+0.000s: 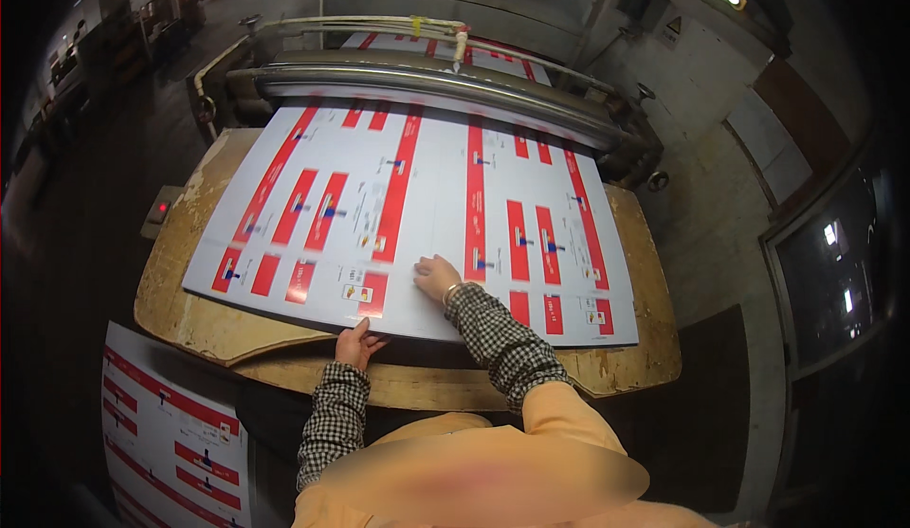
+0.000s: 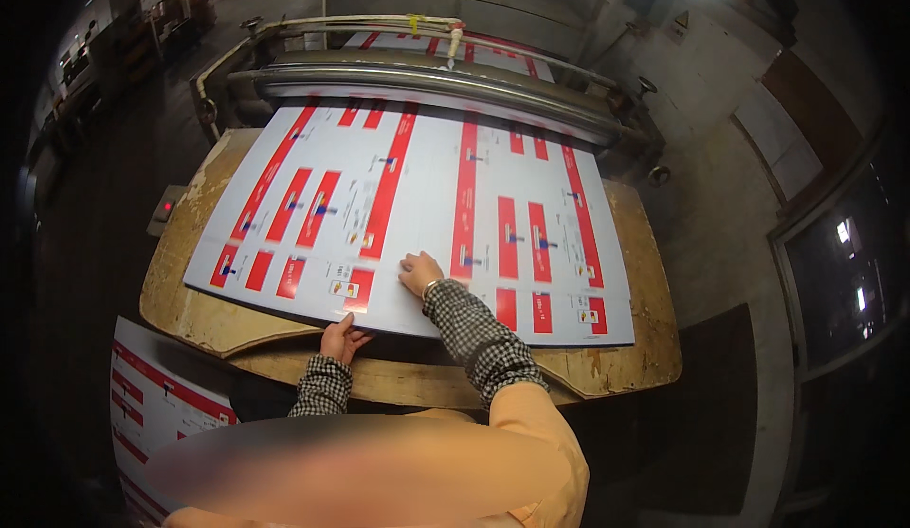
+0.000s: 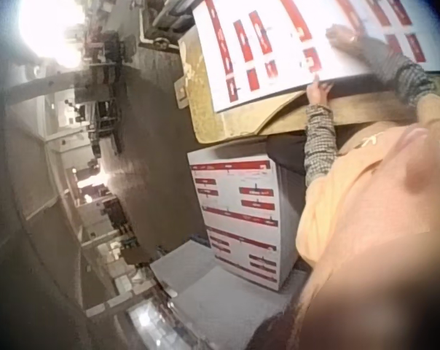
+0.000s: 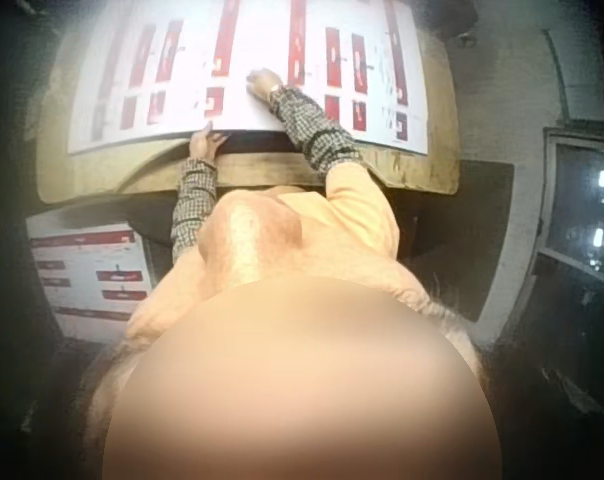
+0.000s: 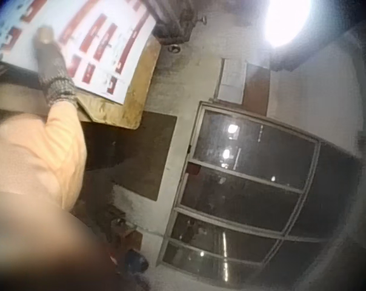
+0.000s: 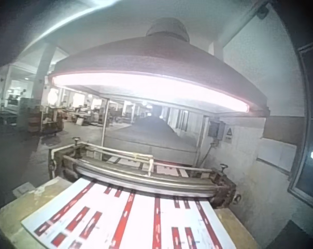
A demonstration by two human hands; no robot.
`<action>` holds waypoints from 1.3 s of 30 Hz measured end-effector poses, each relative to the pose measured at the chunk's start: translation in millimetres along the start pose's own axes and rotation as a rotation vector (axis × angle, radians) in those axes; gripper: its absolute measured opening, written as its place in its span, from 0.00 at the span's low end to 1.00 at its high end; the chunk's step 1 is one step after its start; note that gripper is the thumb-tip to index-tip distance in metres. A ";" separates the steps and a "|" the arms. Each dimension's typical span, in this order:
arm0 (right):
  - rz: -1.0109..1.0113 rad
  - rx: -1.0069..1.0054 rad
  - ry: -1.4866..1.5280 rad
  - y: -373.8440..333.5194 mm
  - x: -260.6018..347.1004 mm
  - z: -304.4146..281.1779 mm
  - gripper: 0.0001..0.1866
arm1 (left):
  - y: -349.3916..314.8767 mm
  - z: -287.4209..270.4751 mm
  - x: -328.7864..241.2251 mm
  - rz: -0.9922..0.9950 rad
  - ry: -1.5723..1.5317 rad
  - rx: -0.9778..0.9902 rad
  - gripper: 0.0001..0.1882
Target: The recorder is stacking large printed sheets from a printing machine onto a table.
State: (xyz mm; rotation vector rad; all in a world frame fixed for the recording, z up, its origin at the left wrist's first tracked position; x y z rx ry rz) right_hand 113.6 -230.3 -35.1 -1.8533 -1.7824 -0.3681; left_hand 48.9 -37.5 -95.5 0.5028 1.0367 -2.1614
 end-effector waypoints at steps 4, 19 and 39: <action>-0.216 0.138 -0.106 -16.4 22.9 38.8 0.35 | 10.8 -9.5 6.6 0.005 -0.072 0.022 0.15; -0.417 0.080 0.383 -73.2 72.8 -42.0 0.16 | 7.8 -10.7 10.5 -0.006 -0.092 0.003 0.16; -0.057 -0.078 0.208 2.1 0.9 -4.4 0.26 | 14.4 -7.4 5.5 0.008 -0.027 0.036 0.16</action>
Point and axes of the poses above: each hand's wrist, its own y-axis towards the middle knuckle, its own z-axis out of the palm, x = y × z, the point moved 10 cm from there along y, towards the middle knuckle, and after that the axes turned 4 degrees about -z, right-handed, at the moved point
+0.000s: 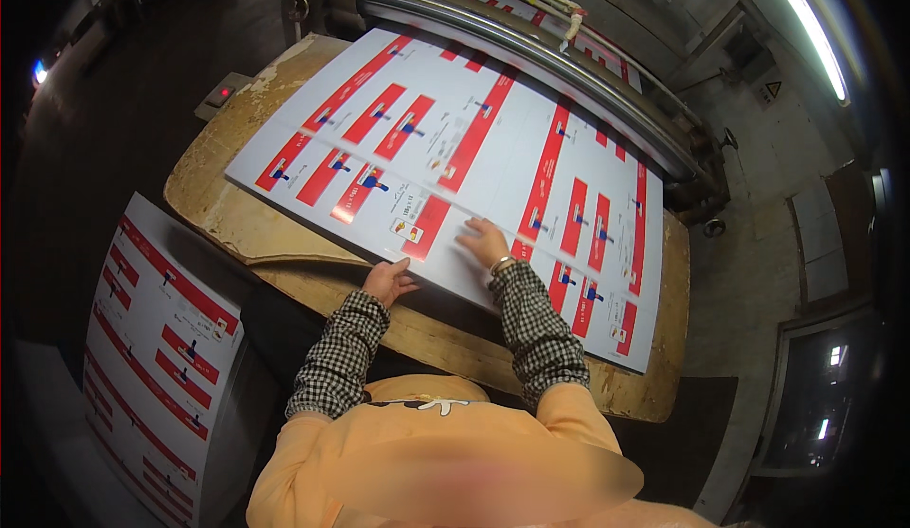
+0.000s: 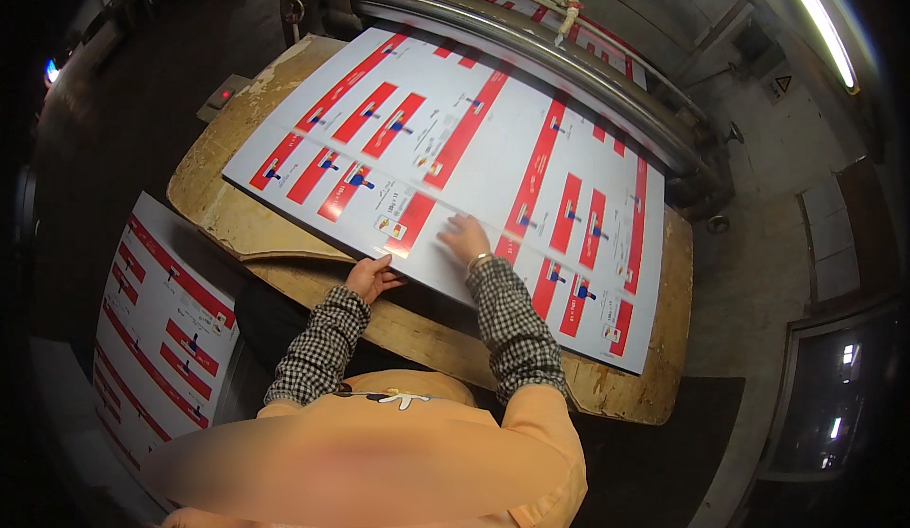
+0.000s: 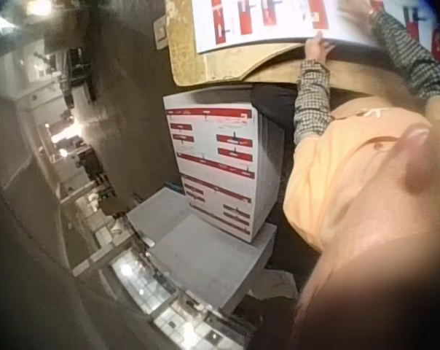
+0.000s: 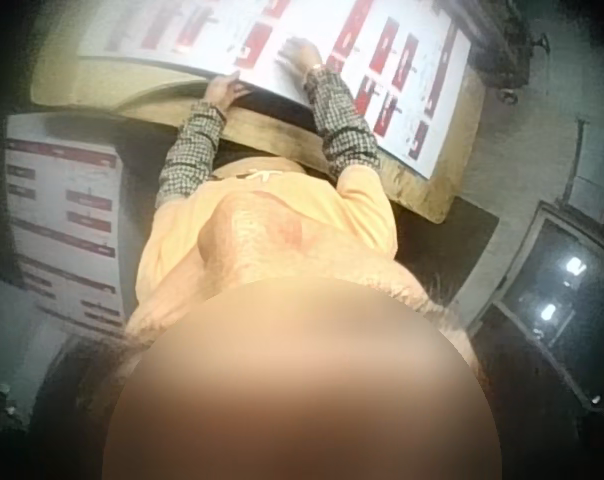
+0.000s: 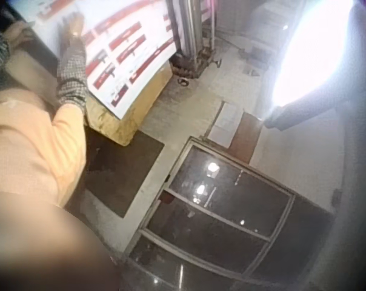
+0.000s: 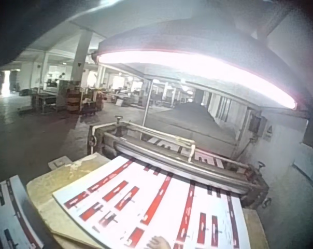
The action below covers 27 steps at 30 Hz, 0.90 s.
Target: The recorder is stacking large printed sheets from a printing machine onto a table.
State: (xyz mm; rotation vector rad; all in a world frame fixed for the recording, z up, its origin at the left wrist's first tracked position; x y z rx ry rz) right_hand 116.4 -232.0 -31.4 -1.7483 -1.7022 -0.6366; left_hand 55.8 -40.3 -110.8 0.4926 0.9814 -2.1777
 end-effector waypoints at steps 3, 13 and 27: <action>-0.260 0.104 -0.393 -46.6 45.8 45.8 0.34 | -0.4 -14.3 4.0 -0.009 -0.034 0.010 0.16; -0.190 0.335 0.138 -57.8 66.2 -2.6 0.21 | -11.5 4.3 5.0 -0.048 -0.108 0.107 0.15; -0.231 0.260 0.077 -55.8 40.7 26.0 0.21 | -3.3 -4.3 0.7 0.011 -0.018 0.054 0.16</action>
Point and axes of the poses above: each hand's wrist, its own y-axis towards the middle knuckle, its own z-axis out of the palm, x = y × z, the point moved 10 cm from there along y, towards the middle knuckle, and after that the axes turned 4 degrees about -z, right-handed, at the moved point
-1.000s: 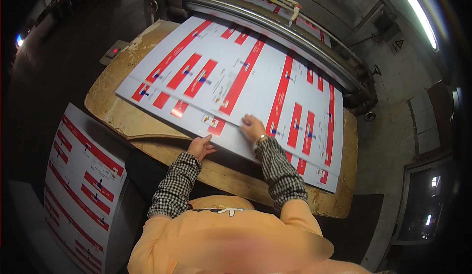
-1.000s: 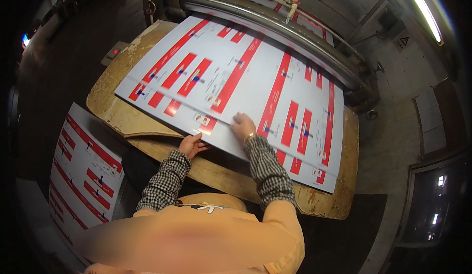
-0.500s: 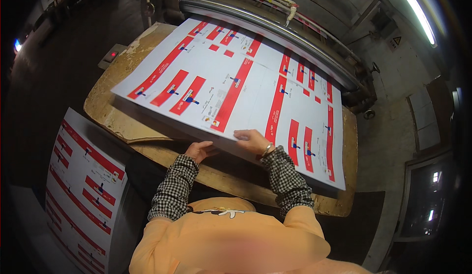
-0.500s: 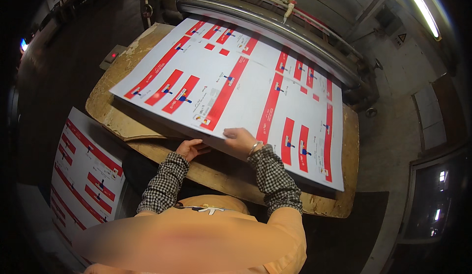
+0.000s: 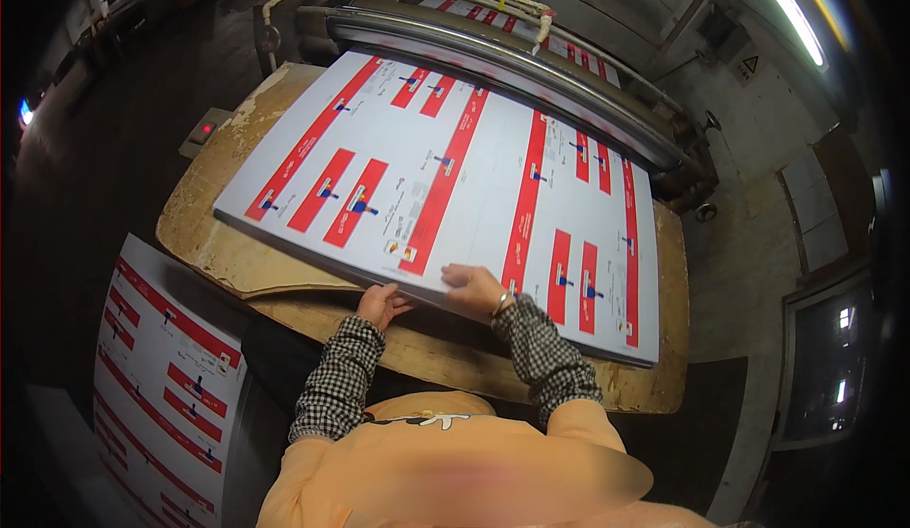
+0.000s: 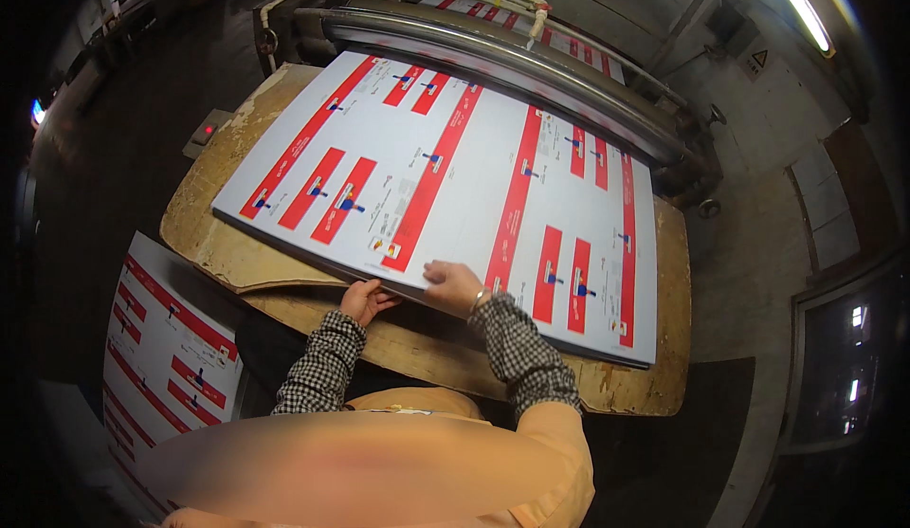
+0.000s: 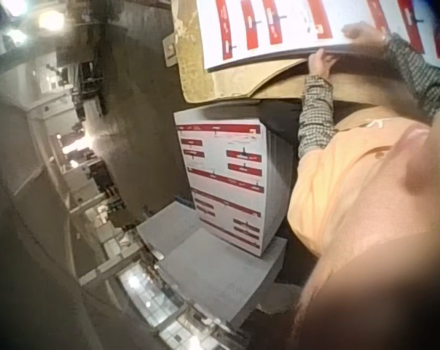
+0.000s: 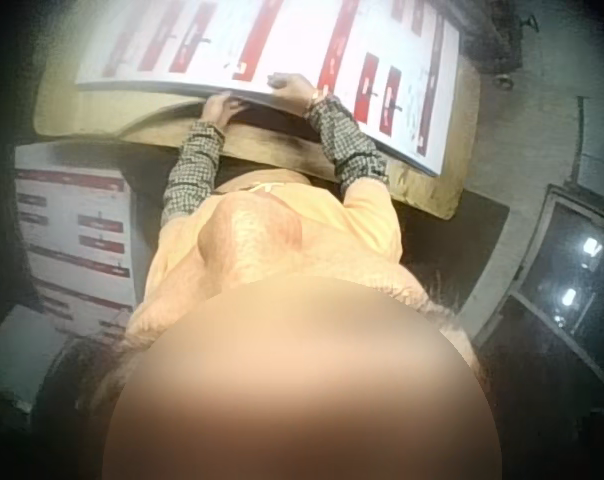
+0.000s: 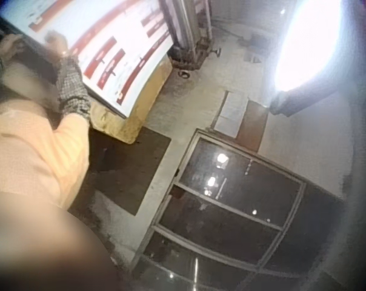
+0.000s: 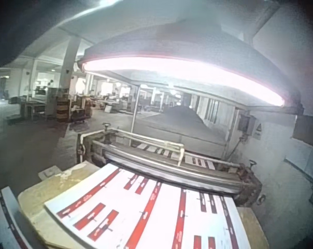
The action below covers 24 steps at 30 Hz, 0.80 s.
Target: The recorder is stacking large printed sheets from a printing machine onto a table.
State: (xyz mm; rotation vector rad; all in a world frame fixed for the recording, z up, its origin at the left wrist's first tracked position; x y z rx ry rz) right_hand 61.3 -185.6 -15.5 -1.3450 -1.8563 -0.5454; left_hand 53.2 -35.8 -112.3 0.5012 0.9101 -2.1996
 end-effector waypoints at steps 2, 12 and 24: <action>0.114 -0.088 0.008 19.3 -21.1 -16.2 0.22 | 0.4 -6.7 4.6 -0.023 0.024 -0.025 0.16; 0.029 0.130 -0.653 0.2 24.6 32.4 0.44 | -3.1 2.9 -1.8 0.000 -0.041 -0.025 0.14; -0.077 -0.040 0.012 0.8 42.4 -46.0 0.12 | -3.7 6.4 -1.5 0.015 -0.018 -0.039 0.16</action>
Point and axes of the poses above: each hand's wrist, its own y-axis towards the middle knuckle, its own z-axis out of the palm, x = y × z, the point moved 10 cm from there along y, towards the middle knuckle, and after that the axes turned 4 degrees about -z, right-handed, at the moved point
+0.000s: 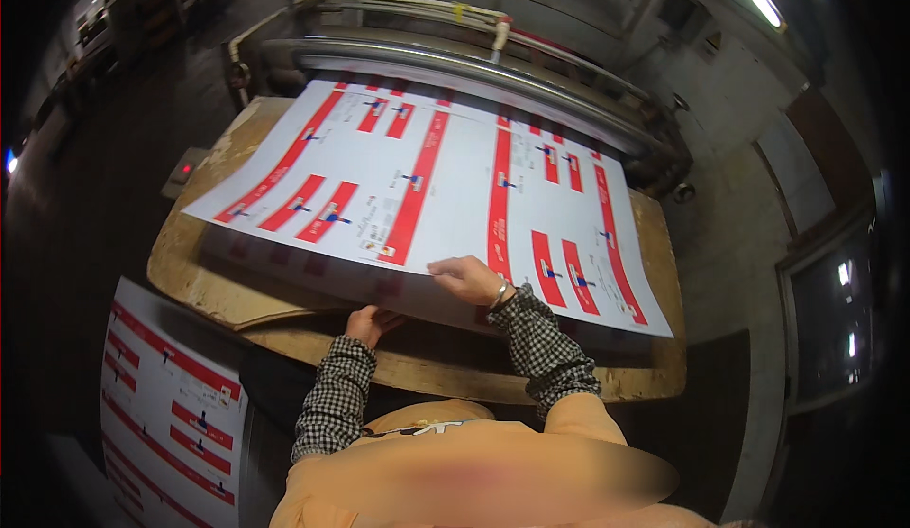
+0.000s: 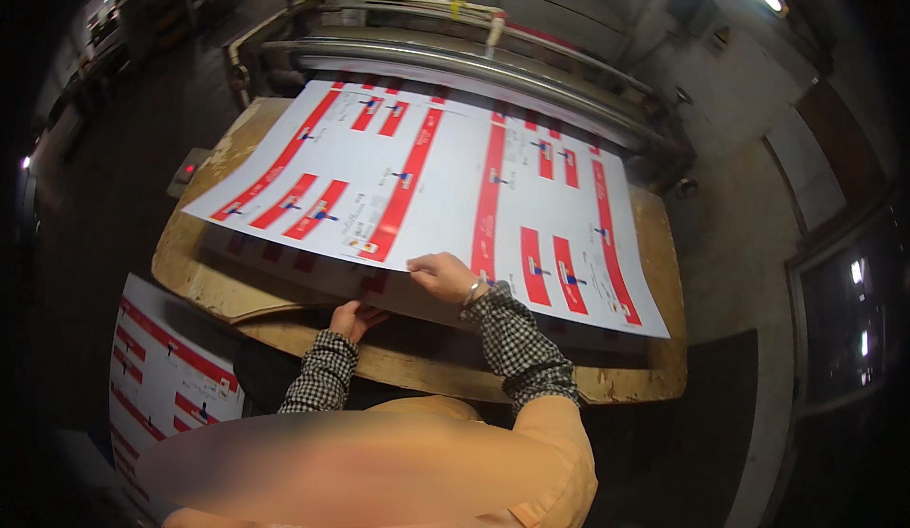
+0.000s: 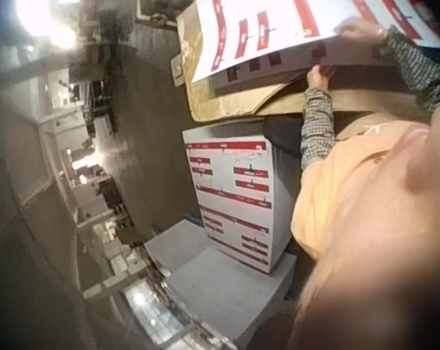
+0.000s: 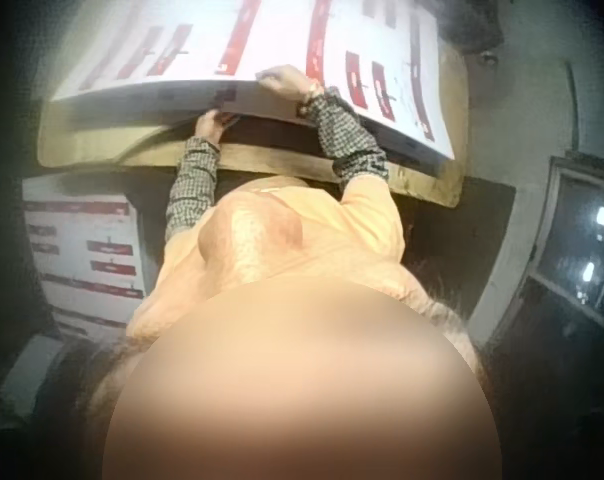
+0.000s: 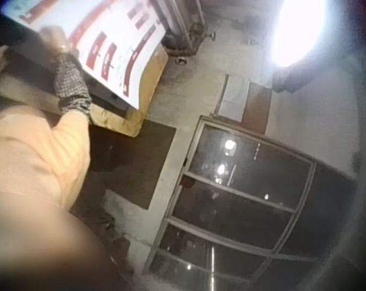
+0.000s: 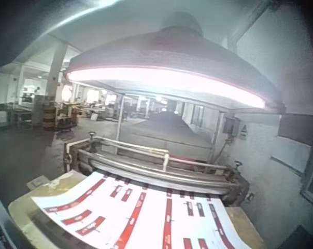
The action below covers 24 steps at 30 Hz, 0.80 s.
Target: The recorder is stacking large printed sheets from a printing machine onto a table.
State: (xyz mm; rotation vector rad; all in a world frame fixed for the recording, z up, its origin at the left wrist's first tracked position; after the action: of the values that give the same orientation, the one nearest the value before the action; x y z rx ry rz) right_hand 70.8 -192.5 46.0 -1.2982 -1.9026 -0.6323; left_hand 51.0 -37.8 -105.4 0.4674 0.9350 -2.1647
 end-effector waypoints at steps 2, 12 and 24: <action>-0.036 -0.022 -0.012 -3.1 20.0 -1.1 0.12 | -4.3 -9.3 -0.1 0.004 0.008 -0.097 0.18; 0.003 0.087 -0.094 -17.8 -31.5 57.3 0.14 | -0.9 -4.9 -0.7 0.003 0.018 -0.050 0.17; 0.108 0.098 -0.595 5.7 -28.4 64.6 0.44 | 5.1 -10.2 -4.4 0.022 0.020 -0.054 0.18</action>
State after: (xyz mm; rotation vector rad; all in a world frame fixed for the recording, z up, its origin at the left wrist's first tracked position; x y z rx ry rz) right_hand 63.2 -159.0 -15.8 -1.6345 -2.2686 -0.0900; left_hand 58.1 -30.6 -112.3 0.4721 0.9926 -2.1125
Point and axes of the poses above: each hand's wrist, its own y-axis towards the middle knuckle, its own z-axis out of the palm, x = y × z, the point moved 10 cm from there along y, towards the middle knuckle, and after that the axes turned 4 degrees about -z, right-handed, at the moved point
